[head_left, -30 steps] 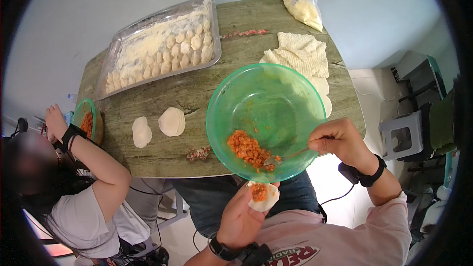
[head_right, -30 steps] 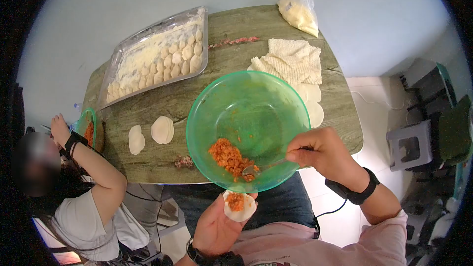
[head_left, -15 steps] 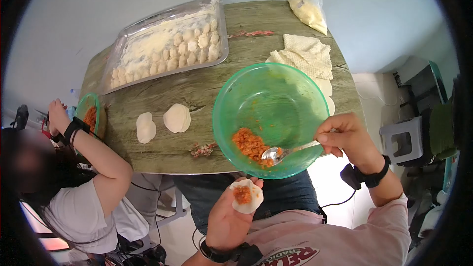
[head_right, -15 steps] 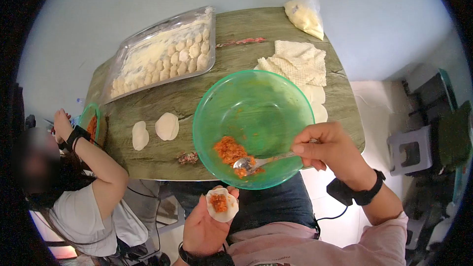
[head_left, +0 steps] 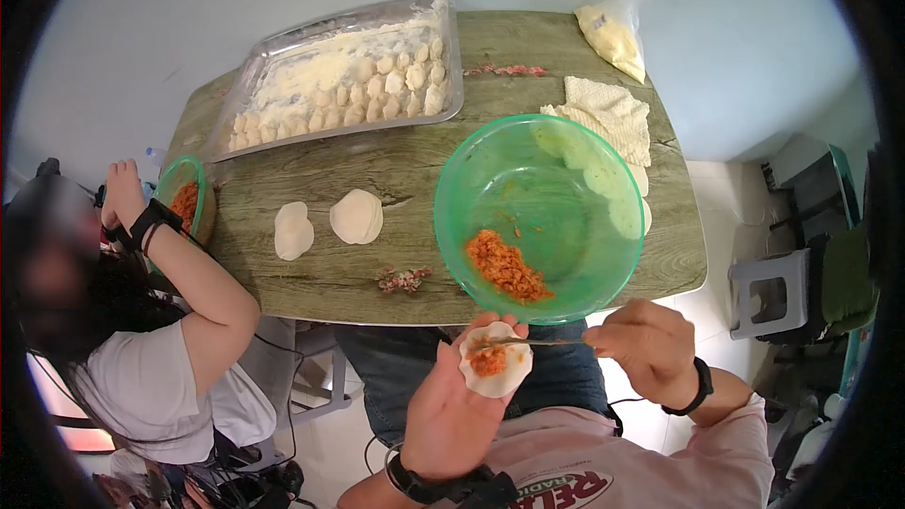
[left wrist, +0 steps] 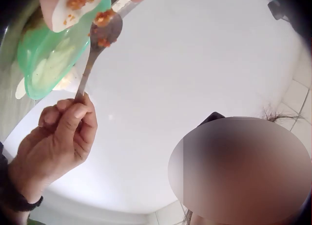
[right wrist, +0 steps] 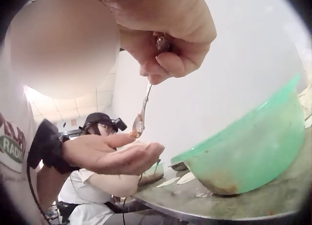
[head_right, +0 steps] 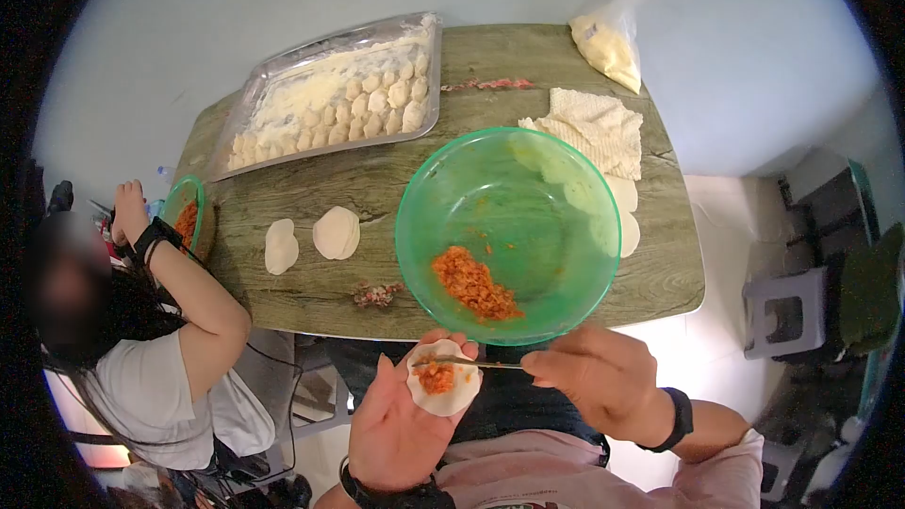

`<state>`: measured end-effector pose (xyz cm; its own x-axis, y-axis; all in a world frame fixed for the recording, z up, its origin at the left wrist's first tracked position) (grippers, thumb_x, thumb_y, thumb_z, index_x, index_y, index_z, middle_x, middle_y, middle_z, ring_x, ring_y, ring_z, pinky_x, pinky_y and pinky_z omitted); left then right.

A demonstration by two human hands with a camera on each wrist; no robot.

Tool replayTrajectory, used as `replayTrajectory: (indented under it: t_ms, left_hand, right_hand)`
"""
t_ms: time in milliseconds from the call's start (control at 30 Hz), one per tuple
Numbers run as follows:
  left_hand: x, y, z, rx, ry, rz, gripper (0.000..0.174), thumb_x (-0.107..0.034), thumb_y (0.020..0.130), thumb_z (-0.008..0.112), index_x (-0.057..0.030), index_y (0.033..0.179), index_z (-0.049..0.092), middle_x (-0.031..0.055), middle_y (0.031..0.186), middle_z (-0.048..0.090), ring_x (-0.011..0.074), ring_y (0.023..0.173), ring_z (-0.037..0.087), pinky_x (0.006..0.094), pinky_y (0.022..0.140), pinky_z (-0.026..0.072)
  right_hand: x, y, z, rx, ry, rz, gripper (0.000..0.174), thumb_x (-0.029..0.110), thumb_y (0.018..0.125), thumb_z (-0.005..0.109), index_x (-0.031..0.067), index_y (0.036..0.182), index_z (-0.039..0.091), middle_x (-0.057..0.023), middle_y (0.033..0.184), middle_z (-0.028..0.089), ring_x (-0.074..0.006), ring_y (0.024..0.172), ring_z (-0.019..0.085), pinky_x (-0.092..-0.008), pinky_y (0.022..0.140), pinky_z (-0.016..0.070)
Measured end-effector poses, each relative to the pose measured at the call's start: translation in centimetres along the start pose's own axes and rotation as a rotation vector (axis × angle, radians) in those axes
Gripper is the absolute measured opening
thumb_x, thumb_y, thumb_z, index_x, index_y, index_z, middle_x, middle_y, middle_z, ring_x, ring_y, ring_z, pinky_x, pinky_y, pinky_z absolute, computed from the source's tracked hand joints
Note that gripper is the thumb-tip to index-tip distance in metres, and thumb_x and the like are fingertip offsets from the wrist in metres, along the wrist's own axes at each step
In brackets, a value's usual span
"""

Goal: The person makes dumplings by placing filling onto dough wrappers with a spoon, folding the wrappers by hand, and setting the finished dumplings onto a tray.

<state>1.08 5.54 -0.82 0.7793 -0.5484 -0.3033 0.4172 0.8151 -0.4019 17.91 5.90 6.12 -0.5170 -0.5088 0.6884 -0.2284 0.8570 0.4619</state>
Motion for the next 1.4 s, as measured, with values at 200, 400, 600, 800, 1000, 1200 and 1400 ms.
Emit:
replayTrajectory:
  t_ms: [200, 400, 600, 800, 1000, 1200, 1400]
  left_hand:
    - [-0.5, 0.3, 0.4, -0.023, -0.018, 0.01, 0.059, -0.043, 0.098, 0.029, 0.0039, 0.134, 0.031, 0.0179, 0.137, 0.039, 0.03, 0.132, 0.033, 0.0429, 0.11, 0.0259]
    - [-0.6, 0.6, 0.3, -0.029, -0.034, 0.017, 0.058, -0.042, 0.099, 0.027, 0.0042, 0.134, 0.031, 0.019, 0.137, 0.038, 0.0313, 0.133, 0.032, 0.0436, 0.111, 0.0246]
    - [-0.6, 0.8, 0.3, -0.043, -0.003, 0.035, 0.056, -0.04, 0.099, 0.027, 0.0036, 0.134, 0.032, 0.0189, 0.137, 0.038, 0.0313, 0.133, 0.031, 0.0433, 0.111, 0.0243]
    - [-0.4, 1.3, -0.1, -0.018, -0.019, 0.046, 0.053, -0.038, 0.099, 0.03, 0.0023, 0.133, 0.034, 0.0171, 0.136, 0.04, 0.0302, 0.132, 0.033, 0.0429, 0.111, 0.0255]
    - [-1.5, 0.6, -2.5, -0.072, 0.104, 0.212, 0.048, -0.036, 0.099, 0.033, 0.0002, 0.13, 0.041, 0.0141, 0.132, 0.046, 0.0264, 0.127, 0.04, 0.0405, 0.106, 0.0317]
    - [-1.0, 2.0, -2.5, 0.083, 0.157, 0.048, 0.047, -0.031, 0.1, 0.032, 0.0021, 0.131, 0.038, 0.0139, 0.132, 0.046, 0.0275, 0.127, 0.04, 0.0407, 0.106, 0.0328]
    - [0.4, 2.6, -2.6, 0.081, 0.01, -0.015, 0.043, -0.024, 0.097, 0.042, 0.0033, 0.13, 0.039, 0.0144, 0.128, 0.051, 0.026, 0.123, 0.046, 0.0383, 0.104, 0.0361]
  right_hand:
    - [1.1, -1.3, 0.7, 0.141, -0.22, -0.324, 0.031, 0.004, 0.068, 0.067, 0.0048, 0.099, 0.067, -0.0046, 0.077, 0.057, -0.0172, 0.052, 0.051, -0.0262, 0.043, 0.0401]
    - [1.4, -1.3, -0.1, 0.075, -0.196, -0.378, 0.033, 0.004, 0.067, 0.068, 0.0036, 0.099, 0.067, -0.0058, 0.08, 0.056, -0.0151, 0.052, 0.051, -0.0245, 0.042, 0.0383]
    - [1.5, -1.0, -0.2, 0.118, -0.19, -0.372, 0.033, 0.003, 0.067, 0.067, 0.0041, 0.1, 0.067, -0.0054, 0.081, 0.056, -0.0152, 0.053, 0.052, -0.0256, 0.042, 0.0389]
    - [1.5, -0.6, -0.8, 0.083, -0.178, -0.333, 0.032, 0.003, 0.066, 0.066, 0.005, 0.098, 0.068, -0.0061, 0.081, 0.059, -0.0181, 0.055, 0.054, -0.0267, 0.045, 0.0417]
    - [1.0, 1.5, -2.9, -0.038, -0.189, -0.037, 0.021, -0.005, 0.072, 0.065, 0.0027, 0.091, 0.068, -0.0106, 0.083, 0.057, -0.0206, 0.067, 0.058, -0.0272, 0.055, 0.0454]
    - [-0.5, 2.7, -1.5, -0.019, -0.232, 0.033, 0.015, -0.006, 0.073, 0.066, 0.0007, 0.087, 0.065, -0.01, 0.082, 0.053, -0.0214, 0.067, 0.055, -0.0281, 0.056, 0.0438]
    - [-1.0, 2.2, -1.9, -0.055, -0.237, 0.11, 0.015, -0.004, 0.072, 0.068, 0.0, 0.086, 0.064, -0.0106, 0.081, 0.053, -0.0232, 0.067, 0.055, -0.03, 0.056, 0.0443]
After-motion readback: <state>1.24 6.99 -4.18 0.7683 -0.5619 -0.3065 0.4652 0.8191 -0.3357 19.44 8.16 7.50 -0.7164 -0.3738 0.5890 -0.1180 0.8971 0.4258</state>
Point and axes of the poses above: each hand's wrist, its own y-axis towards the middle knuckle, its own z-axis out of the palm, x = y × z, the point moved 7 cm from there along y, towards the middle knuckle
